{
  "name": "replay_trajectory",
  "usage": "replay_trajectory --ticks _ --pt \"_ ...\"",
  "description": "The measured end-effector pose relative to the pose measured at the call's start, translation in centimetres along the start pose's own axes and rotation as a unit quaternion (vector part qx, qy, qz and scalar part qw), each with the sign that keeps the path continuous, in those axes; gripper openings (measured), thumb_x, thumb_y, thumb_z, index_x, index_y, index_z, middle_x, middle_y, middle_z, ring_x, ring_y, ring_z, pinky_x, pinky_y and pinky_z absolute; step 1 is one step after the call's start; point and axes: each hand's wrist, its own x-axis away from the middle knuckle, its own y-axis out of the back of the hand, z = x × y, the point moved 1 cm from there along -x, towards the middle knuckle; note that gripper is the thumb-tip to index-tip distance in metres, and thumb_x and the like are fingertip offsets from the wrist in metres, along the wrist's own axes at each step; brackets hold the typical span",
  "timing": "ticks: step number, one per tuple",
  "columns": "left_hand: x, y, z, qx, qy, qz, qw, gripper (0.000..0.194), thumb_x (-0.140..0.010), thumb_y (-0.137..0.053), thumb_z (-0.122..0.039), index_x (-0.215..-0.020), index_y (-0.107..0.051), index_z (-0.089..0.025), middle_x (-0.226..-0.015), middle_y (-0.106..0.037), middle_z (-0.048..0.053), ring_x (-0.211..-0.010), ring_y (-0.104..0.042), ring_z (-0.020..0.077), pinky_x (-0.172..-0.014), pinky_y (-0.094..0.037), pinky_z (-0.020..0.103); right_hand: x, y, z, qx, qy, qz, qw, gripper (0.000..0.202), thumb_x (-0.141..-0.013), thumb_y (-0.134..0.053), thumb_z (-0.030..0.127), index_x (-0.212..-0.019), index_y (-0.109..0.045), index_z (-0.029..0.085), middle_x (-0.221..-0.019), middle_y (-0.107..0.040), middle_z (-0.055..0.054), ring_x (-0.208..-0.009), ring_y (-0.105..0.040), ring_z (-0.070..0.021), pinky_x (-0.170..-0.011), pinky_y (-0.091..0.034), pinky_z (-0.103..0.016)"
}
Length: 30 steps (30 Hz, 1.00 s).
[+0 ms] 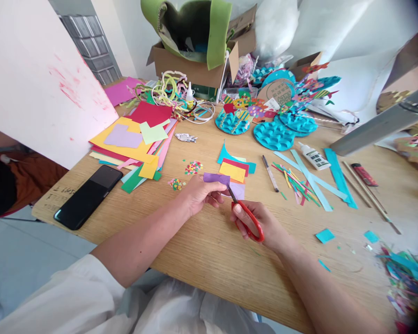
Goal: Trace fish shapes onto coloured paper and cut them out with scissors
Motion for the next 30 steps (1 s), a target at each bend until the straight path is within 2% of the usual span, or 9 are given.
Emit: replay_trajectory --ticks 13,30 --pt "-0.09 0.14 0.08 -0.011 0.005 0.002 1.0 0.015 -0.067 -0.067 -0.015 -0.08 -0.07 -0.01 -0.069 -0.071 0.006 -0.044 -0.059 0.009 -0.036 -0.042 0.017 0.04 0.03 0.36 -0.001 -0.01 0.002 1.0 0.059 -0.077 -0.049 0.076 -0.069 -0.052 0.018 -0.042 -0.048 0.004 -0.036 -0.04 -0.0078 -0.038 -0.027 -0.021" --pt "-0.07 0.05 0.18 -0.003 0.003 -0.002 1.0 0.012 -0.066 -0.069 -0.015 -0.078 -0.07 -0.01 -0.066 -0.071 0.005 -0.042 -0.058 0.0088 -0.034 -0.042 0.016 -0.01 0.11 0.17 0.007 -0.001 0.005 1.0 0.057 -0.08 -0.05 0.073 -0.07 -0.053 0.017 -0.044 -0.051 0.002 -0.038 -0.043 -0.0076 -0.039 -0.027 -0.02"
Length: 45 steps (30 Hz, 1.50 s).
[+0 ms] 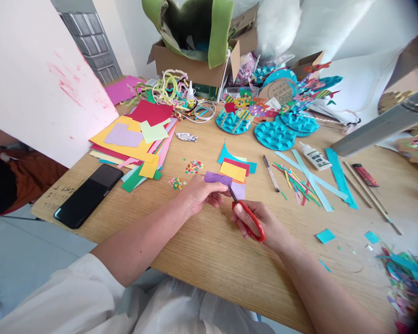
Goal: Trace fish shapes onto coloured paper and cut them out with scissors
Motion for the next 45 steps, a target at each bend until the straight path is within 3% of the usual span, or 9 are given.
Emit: replay_trajectory --ticks 33,45 --pt "0.08 -0.12 -0.14 -0.013 0.007 -0.01 1.0 0.01 -0.066 -0.068 -0.015 -0.076 -0.07 -0.012 -0.065 -0.07 0.005 -0.042 -0.056 0.0085 -0.036 -0.039 0.018 0.09 -0.05 -0.33 -0.024 -0.006 -0.001 1.0 0.05 -0.083 -0.054 0.065 -0.07 -0.055 0.017 -0.044 -0.05 0.003 -0.037 -0.042 -0.0081 -0.038 -0.026 -0.021" --pt "-0.02 0.01 0.04 -0.008 0.006 -0.003 1.0 0.011 -0.066 -0.068 -0.016 -0.076 -0.07 -0.012 -0.067 -0.07 0.005 -0.042 -0.056 0.0084 -0.037 -0.039 0.017 0.11 -0.23 -0.37 -0.03 -0.007 -0.004 1.0 0.054 -0.085 -0.046 0.069 -0.071 -0.055 0.018 -0.044 -0.05 0.003 -0.034 -0.039 -0.0073 -0.035 -0.025 -0.02"
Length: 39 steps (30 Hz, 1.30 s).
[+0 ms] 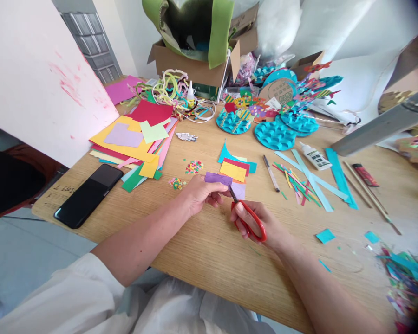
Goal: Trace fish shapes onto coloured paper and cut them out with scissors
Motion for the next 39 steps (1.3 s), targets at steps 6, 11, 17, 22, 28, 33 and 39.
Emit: replay_trajectory --ticks 6,11,17,22,28,33,39 --pt "0.07 -0.06 -0.08 -0.001 -0.001 -0.002 1.0 0.008 -0.066 -0.068 -0.016 -0.073 -0.069 -0.012 -0.065 -0.069 0.005 -0.042 -0.056 0.0085 -0.037 -0.038 0.018 -0.01 0.08 -0.12 -0.001 0.0 0.0 1.0 0.051 -0.084 -0.051 0.066 -0.071 -0.055 0.017 -0.044 -0.05 0.003 -0.037 -0.043 -0.008 -0.038 -0.027 -0.02" --pt "-0.02 0.02 0.01 -0.003 0.0 -0.002 1.0 0.011 -0.067 -0.068 -0.016 -0.076 -0.07 -0.012 -0.067 -0.07 0.005 -0.042 -0.056 0.0081 -0.037 -0.039 0.018 -0.06 0.16 -0.32 0.01 0.006 0.0 1.0 0.05 -0.085 -0.051 0.065 -0.071 -0.056 0.018 -0.044 -0.05 0.003 -0.037 -0.042 -0.0083 -0.039 -0.027 -0.021" --pt "-0.05 0.08 0.1 -0.001 -0.002 0.002 1.0 0.012 -0.067 -0.069 -0.017 -0.077 -0.07 -0.012 -0.069 -0.071 0.005 -0.043 -0.057 0.0083 -0.037 -0.039 0.018 -0.18 0.23 -0.55 0.011 0.011 0.002 1.0 0.051 -0.085 -0.049 0.066 -0.071 -0.055 0.018 -0.043 -0.049 0.004 -0.037 -0.04 -0.0082 -0.039 -0.026 -0.021" --pt "0.03 0.0 -0.03 0.005 -0.002 0.008 1.0 0.013 -0.068 -0.069 -0.017 -0.08 -0.07 -0.012 -0.071 -0.072 0.006 -0.044 -0.058 0.0087 -0.037 -0.039 0.017 -0.18 0.29 -0.69 0.007 0.01 0.0 1.0 0.053 -0.086 -0.047 0.068 -0.072 -0.056 0.017 -0.042 -0.049 0.003 -0.036 -0.039 -0.0079 -0.039 -0.026 -0.021" --pt "0.03 0.04 0.04 0.0 0.0 0.005 1.0 0.01 -0.069 -0.068 -0.016 -0.078 -0.07 -0.012 -0.071 -0.071 0.006 -0.044 -0.058 0.0084 -0.037 -0.04 0.018 -0.05 0.21 -0.41 -0.003 0.0 -0.002 1.0 0.056 -0.084 -0.047 0.071 -0.073 -0.057 0.017 -0.043 -0.049 0.003 -0.036 -0.037 -0.0077 -0.038 -0.024 -0.021" --pt "0.05 0.0 0.05 -0.005 0.004 0.006 1.0 0.005 -0.069 -0.068 -0.015 -0.072 -0.069 -0.012 -0.068 -0.07 0.005 -0.044 -0.057 0.0084 -0.038 -0.04 0.018 0.06 0.15 -0.05 -0.013 -0.003 0.004 1.0 0.055 -0.083 -0.048 0.071 -0.073 -0.056 0.017 -0.045 -0.05 0.003 -0.037 -0.042 -0.0078 -0.036 -0.025 -0.02" --pt "0.16 -0.13 -0.07 -0.001 0.003 0.009 1.0 0.004 -0.069 -0.067 -0.014 -0.072 -0.069 -0.012 -0.067 -0.07 0.004 -0.043 -0.057 0.0082 -0.037 -0.041 0.018 0.07 0.05 -0.05 -0.016 -0.003 0.003 1.0 0.055 -0.084 -0.048 0.07 -0.073 -0.056 0.017 -0.045 -0.05 0.003 -0.037 -0.041 -0.0071 -0.036 -0.025 -0.019"
